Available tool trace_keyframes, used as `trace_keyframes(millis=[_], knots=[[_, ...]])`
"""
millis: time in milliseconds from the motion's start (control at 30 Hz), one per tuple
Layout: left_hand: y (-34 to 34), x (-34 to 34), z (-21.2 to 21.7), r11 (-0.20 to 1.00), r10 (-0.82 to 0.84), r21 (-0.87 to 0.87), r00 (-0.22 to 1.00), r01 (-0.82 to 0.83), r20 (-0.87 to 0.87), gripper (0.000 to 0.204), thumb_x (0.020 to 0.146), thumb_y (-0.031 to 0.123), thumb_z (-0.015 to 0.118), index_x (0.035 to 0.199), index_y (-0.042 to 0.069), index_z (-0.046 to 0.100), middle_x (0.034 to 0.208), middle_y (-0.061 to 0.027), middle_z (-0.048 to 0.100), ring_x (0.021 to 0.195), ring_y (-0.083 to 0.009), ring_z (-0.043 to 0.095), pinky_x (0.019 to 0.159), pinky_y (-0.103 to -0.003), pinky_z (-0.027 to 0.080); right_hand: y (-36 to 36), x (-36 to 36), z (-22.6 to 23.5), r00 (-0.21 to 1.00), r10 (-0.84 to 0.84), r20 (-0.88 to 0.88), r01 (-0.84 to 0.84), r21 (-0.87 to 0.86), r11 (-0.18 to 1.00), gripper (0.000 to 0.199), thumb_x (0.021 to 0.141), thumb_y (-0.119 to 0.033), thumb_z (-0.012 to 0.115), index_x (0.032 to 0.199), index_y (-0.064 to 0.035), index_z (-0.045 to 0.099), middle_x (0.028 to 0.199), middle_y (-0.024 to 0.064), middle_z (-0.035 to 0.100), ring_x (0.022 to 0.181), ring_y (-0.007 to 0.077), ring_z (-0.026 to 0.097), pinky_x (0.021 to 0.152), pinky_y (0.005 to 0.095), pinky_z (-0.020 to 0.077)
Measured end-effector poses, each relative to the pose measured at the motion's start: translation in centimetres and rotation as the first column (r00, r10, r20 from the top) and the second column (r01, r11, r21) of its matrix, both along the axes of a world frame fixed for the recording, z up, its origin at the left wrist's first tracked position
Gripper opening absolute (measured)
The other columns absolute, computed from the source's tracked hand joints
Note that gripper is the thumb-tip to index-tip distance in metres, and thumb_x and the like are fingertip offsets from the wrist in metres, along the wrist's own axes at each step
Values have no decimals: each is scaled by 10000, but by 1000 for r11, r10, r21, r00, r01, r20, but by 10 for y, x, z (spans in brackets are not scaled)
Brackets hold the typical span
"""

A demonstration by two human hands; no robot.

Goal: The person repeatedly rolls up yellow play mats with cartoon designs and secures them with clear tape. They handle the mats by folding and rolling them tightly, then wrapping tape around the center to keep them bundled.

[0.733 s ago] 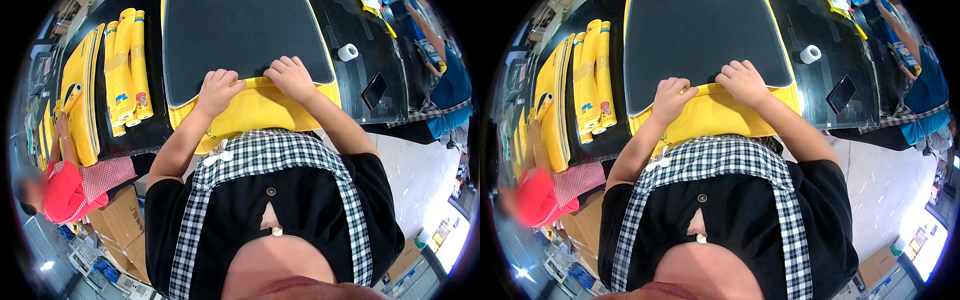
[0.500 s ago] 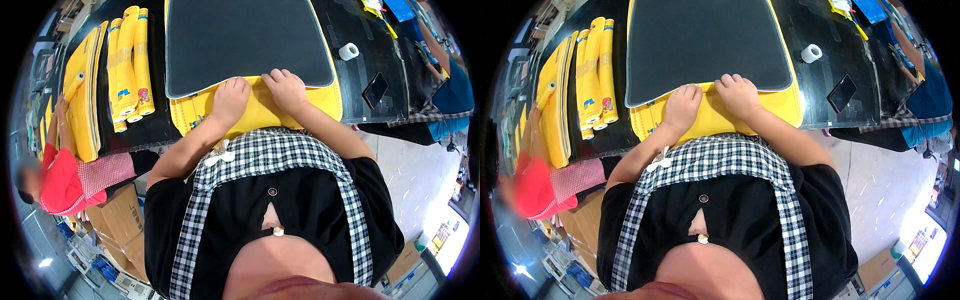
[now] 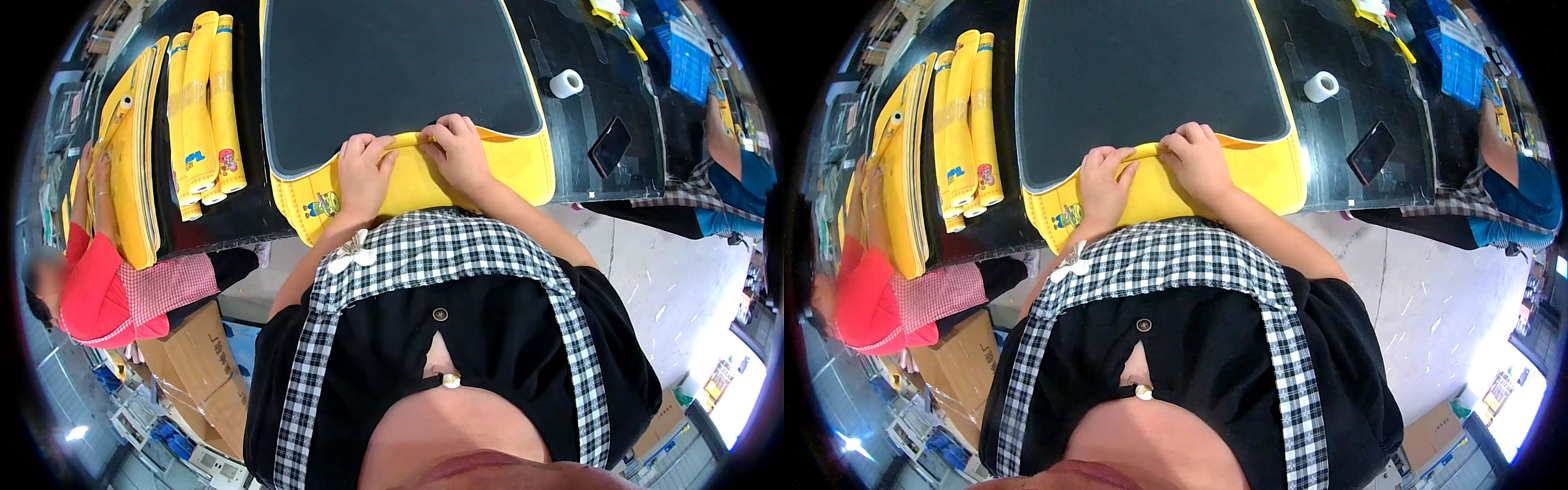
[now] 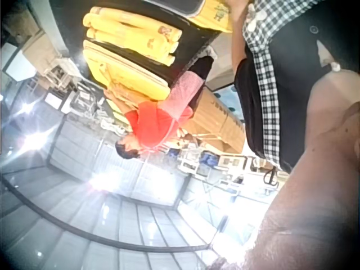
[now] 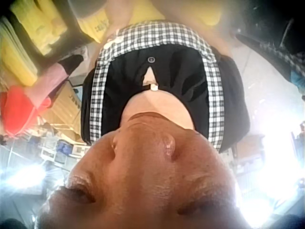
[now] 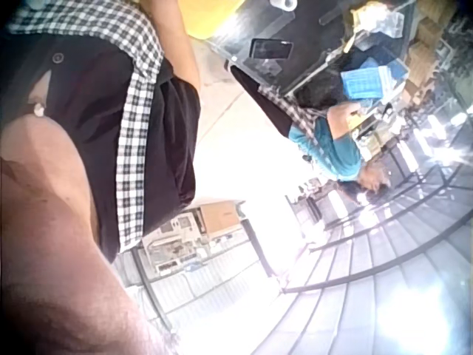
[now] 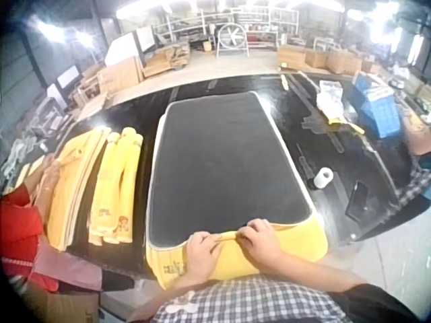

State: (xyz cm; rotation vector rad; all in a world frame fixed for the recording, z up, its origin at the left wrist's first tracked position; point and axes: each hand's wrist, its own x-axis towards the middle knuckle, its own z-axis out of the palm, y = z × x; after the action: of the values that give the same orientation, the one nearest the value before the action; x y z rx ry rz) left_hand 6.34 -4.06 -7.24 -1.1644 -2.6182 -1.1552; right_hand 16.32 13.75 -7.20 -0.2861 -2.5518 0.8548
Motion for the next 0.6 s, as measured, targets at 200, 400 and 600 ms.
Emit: trace_keyframes(millis=[200, 400, 600], knots=[[2, -1, 7, 1000, 2, 10, 999, -3, 47, 170, 816, 126, 779, 979, 84, 758, 950, -84, 640, 941, -295, 605, 829, -407, 489, -3, 1, 0, 1000, 0, -9, 0, 11, 1000, 165, 813, -122, 780, 955, -100, 697, 988, 70, 619, 952, 296, 574, 831, 408, 500], [11, -23, 4, 995, -86, -53, 991, 81, -99, 141, 860, 212, 740, 911, 83, 714, 894, -87, 663, 889, -309, 615, 795, -423, 487, 9, -8, -2, 998, 14, 60, -25, 197, 980, 160, 906, -273, 689, 962, -124, 666, 970, 67, 612, 950, 267, 571, 806, 407, 464], [10, -47, 1, 970, -89, -245, 940, 6, -330, 280, 839, 388, 735, 813, 134, 619, 799, -36, 571, 808, -270, 590, 716, -417, 472, 25, -17, 4, 979, -84, 185, 13, 356, 934, 295, 932, -431, 632, 914, -138, 653, 930, 57, 585, 950, 251, 565, 816, 396, 433]])
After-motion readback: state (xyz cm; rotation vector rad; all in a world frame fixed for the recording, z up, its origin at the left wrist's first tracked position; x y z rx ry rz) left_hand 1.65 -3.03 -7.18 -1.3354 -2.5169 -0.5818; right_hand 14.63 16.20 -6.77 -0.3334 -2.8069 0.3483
